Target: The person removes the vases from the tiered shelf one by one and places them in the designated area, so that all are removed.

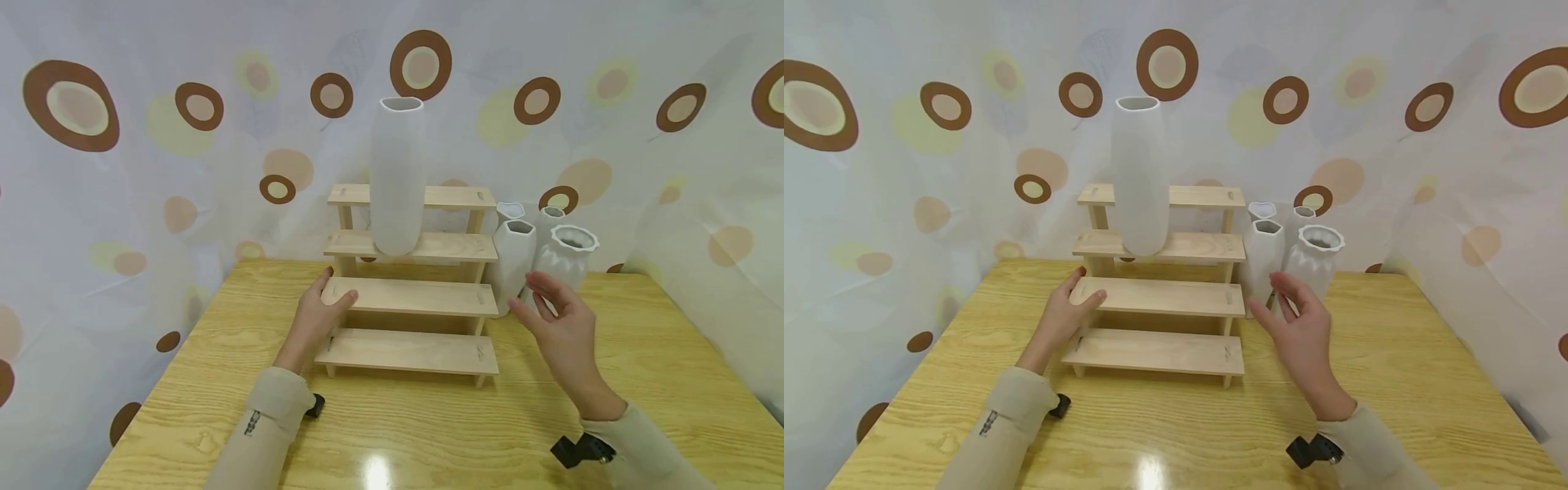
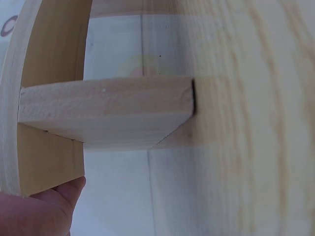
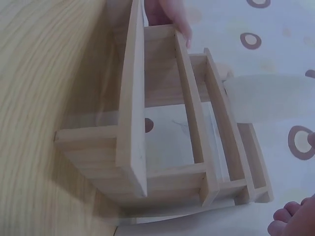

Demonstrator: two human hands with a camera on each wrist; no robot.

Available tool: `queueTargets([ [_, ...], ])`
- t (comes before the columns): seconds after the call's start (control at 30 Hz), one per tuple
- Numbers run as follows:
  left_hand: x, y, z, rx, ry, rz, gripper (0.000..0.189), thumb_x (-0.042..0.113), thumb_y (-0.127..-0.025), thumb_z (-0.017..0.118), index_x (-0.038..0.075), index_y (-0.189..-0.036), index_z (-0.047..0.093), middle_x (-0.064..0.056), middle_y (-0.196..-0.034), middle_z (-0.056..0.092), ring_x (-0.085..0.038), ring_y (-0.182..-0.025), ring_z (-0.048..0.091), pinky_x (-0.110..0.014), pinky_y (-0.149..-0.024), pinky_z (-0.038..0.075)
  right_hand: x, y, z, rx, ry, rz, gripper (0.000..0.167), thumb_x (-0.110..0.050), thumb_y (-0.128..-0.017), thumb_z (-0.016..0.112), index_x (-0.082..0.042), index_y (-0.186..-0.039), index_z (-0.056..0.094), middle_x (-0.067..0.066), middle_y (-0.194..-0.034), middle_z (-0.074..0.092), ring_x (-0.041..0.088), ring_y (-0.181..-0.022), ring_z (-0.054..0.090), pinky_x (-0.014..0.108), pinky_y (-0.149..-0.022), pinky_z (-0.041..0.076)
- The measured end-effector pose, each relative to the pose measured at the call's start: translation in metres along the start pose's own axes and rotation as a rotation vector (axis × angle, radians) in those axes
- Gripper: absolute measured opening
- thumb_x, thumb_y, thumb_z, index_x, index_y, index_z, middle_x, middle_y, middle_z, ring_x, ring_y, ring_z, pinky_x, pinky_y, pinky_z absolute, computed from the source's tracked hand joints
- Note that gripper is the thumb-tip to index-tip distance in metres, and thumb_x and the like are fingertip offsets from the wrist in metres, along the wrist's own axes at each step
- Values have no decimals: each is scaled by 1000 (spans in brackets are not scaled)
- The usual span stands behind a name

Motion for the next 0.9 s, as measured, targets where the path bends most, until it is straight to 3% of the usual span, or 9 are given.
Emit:
queueTargets([
  [0.27,-2,-1,1,-5,7,2,100,67,-85,63,15,-159,20,3,-161,21,-23,-148,15,-49,-117,21,-12,-10,15,-44,-18,-30,53,2,-84,76,7,-133,55,21,-131,56,24,-123,54,22,-100,44],
  [0.73,-2,-1,0,4,-2,8,98,66,-86,63,15,-159,21,2,-161,21,-23,-148,16,-48,-117,23,-22,-28,46,-89,-123,-46,53,3,-84,76,10,-131,54,16,-129,56,28,-125,51,31,-105,41],
  [0.9,-1,-1,0,5,-3,13,96,63,-88,63,14,-159,22,1,-161,22,-24,-148,16,-49,-117,22,-24,-31,56,-98,-102,-45,53,0,-85,77,7,-133,55,17,-131,55,28,-127,51,32,-105,41],
])
Point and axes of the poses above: each hand's wrist, its own y-axis away from the middle knuckle, its own z-axis out of the palm, x = y × z, the point moved 5 cm from there along -y, towards the middle knuckle
